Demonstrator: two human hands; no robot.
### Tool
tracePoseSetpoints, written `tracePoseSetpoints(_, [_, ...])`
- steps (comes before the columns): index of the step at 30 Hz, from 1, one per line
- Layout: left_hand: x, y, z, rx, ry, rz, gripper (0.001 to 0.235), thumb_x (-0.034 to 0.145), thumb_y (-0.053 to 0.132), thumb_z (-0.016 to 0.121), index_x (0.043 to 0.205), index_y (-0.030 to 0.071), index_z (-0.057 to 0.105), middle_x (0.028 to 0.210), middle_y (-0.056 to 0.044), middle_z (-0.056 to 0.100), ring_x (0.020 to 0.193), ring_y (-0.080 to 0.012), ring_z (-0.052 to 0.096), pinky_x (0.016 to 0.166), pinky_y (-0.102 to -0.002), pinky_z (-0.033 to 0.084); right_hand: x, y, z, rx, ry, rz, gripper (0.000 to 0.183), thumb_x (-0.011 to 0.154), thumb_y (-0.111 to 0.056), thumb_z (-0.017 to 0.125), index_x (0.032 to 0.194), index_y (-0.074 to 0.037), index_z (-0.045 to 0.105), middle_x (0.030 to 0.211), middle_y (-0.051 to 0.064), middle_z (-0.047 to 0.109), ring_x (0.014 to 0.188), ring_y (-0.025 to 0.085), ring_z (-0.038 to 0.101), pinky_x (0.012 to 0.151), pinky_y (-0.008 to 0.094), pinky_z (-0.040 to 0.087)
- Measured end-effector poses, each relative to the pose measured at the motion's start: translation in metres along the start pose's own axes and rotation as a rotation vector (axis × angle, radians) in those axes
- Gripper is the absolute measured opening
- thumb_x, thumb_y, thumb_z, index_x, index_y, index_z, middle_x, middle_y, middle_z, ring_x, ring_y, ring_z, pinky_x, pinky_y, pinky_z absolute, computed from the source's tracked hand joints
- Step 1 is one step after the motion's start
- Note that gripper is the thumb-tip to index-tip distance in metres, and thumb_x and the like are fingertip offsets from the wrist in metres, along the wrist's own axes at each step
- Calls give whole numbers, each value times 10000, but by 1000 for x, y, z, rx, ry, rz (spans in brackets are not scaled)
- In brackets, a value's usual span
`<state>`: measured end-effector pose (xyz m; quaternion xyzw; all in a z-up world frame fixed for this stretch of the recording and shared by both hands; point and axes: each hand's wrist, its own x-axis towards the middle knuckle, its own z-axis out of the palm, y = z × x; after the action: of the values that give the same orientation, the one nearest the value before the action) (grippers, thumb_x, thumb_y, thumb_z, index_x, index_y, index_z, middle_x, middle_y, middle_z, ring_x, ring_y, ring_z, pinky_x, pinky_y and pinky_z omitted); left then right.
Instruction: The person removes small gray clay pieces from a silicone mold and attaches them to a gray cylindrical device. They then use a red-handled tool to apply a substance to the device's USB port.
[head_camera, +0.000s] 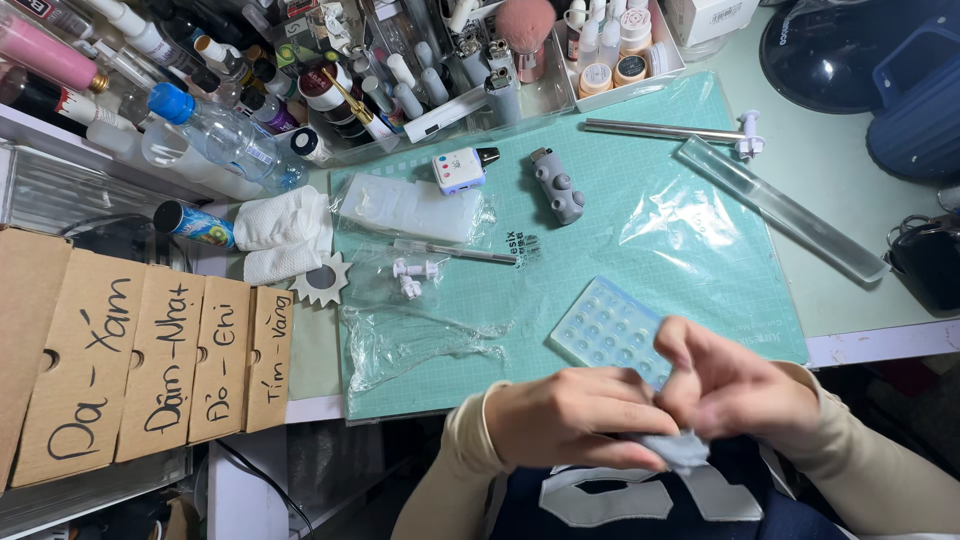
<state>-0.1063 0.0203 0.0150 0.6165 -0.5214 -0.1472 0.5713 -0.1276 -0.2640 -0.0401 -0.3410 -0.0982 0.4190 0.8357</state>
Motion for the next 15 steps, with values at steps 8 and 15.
tracePoseSetpoints(8, [12, -27, -41, 634, 592, -119, 341, 838, 83, 833, 1152, 36, 710, 1070, -89, 737, 998, -268, 686, 894, -382, 559, 40, -61, 3, -549, 421, -417, 232, 935, 24, 660, 1161, 62, 622, 971, 190, 745, 746, 199, 669, 647, 320, 564])
tracePoseSetpoints(15, [18, -14, -19, 745, 561, -156, 376, 831, 26, 833, 1183, 14, 699, 1074, -97, 689, 1033, -299, 648, 915, -399, 543, 57, -39, 17, -919, 442, -630, 252, 866, 64, 710, 1110, 13, 746, 1194, 176, 756, 1108, 232, 739, 963, 305, 594])
